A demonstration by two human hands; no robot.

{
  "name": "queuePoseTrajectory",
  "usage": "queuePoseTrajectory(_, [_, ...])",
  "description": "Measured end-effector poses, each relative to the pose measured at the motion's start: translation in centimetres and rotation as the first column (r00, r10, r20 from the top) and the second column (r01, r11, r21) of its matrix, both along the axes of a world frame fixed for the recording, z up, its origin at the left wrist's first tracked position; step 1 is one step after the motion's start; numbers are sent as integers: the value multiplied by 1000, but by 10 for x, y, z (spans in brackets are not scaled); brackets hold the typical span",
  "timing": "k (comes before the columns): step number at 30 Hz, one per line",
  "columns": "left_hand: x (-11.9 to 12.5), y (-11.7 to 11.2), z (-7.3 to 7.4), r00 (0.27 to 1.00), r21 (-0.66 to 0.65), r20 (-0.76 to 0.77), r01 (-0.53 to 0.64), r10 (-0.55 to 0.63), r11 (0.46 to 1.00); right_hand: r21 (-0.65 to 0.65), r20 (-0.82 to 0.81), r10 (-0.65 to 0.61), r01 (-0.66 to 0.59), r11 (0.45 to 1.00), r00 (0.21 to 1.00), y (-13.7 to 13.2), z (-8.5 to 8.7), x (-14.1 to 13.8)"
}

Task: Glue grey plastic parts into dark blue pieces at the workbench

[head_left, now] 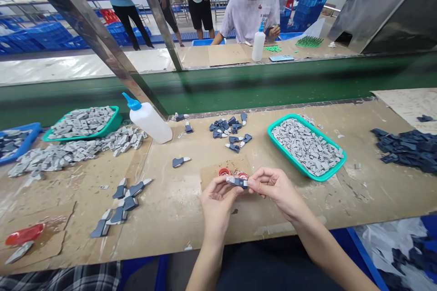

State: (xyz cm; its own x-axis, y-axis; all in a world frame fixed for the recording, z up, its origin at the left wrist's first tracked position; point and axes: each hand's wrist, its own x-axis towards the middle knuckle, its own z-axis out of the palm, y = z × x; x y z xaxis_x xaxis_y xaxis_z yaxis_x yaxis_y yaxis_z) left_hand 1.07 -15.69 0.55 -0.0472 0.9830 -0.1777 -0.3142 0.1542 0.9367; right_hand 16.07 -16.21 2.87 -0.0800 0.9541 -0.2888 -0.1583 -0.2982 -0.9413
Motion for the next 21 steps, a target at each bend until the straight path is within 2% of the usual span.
queuePoseTrajectory(4, [0, -2, 1, 1000, -14, -20, -4, 4, 1000, -18, 5, 21, -21, 1000, 1000, 0, -5, -2])
queuePoseTrajectory(7, [1, -5, 2, 998, -16, -65, -12, 11, 1000, -64, -32, 90, -92, 994, 995, -1, -7, -2])
queuePoseTrajectory(10, [0, -6, 3, 993, 35, -115, -11, 15, 999, -96, -56, 181, -185, 978, 982, -1, -5, 0])
queuePoseTrajectory(12, [-2, -6, 3, 989, 81, -146, 9, 3, 997, -87, -39, 195, -197, 976, 980, -1, -4, 0])
queuePoseTrajectory(14, [-3, -4, 4, 987, 89, -153, 67, -52, 994, -56, -31, 164, -166, 985, 986, -1, -2, -1])
queuePoseTrajectory(18, [2, 2, 6, 981, -1, -120, 152, -151, 988, 10, 22, 143, -143, 990, 990, 6, 4, 7])
queuePoseTrajectory(20, [0, 7, 4, 979, 0, -160, 125, -124, 992, 53, 153, 85, -94, 994, 985, 13, 7, 26])
queuePoseTrajectory(21, [-5, 10, 3, 977, 21, -191, 100, -94, 995, 95, 268, -4, -22, 995, 963, 17, 8, 40])
